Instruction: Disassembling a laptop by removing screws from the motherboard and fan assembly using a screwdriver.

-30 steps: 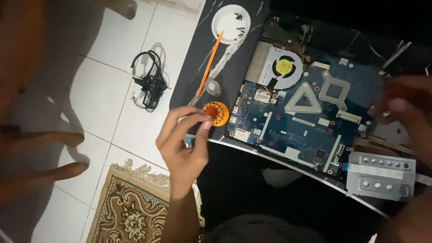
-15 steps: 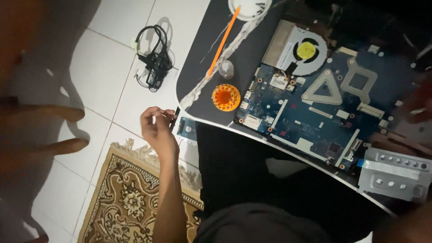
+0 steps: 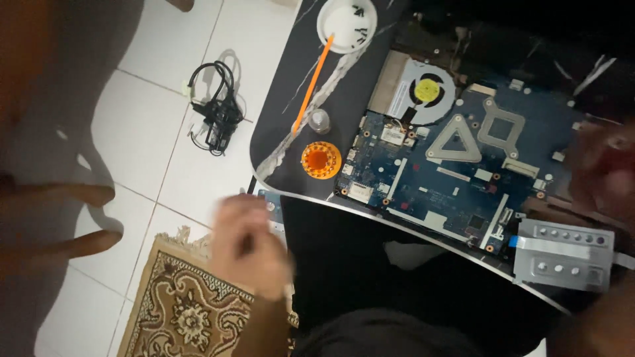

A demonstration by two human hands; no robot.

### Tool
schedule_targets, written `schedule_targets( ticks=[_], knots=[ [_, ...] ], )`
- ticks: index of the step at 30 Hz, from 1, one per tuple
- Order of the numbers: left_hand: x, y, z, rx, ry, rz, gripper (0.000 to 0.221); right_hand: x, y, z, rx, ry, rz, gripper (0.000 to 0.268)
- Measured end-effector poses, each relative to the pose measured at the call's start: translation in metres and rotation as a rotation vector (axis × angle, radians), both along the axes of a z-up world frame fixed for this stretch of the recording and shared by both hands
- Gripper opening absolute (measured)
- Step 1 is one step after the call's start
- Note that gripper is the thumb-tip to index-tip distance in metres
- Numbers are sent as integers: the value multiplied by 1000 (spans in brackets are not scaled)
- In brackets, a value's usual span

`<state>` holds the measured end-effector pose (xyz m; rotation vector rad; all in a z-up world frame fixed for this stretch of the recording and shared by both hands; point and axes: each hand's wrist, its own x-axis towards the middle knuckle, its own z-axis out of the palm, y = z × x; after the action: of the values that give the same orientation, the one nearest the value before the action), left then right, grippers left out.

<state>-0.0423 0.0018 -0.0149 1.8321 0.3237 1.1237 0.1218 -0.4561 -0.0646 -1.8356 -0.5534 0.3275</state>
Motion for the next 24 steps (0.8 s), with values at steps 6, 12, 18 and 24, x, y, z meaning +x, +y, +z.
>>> schedule_targets(
  ticks=[6, 12, 18, 24],
  knots=[
    [45, -107, 44, -126, 13, -734, 31, -46, 105, 101, -165, 4, 15, 46],
    [60, -142, 40, -386, 78, -865, 26, -37, 115, 106, -75, -198, 1, 31],
    [43, -115, 68, -69, 104, -767, 21, -43, 124, 110, -80, -158, -105, 29],
    [16, 92, -24, 333, 406, -109, 20, -34, 130, 128, -136, -281, -194, 19]
  ],
)
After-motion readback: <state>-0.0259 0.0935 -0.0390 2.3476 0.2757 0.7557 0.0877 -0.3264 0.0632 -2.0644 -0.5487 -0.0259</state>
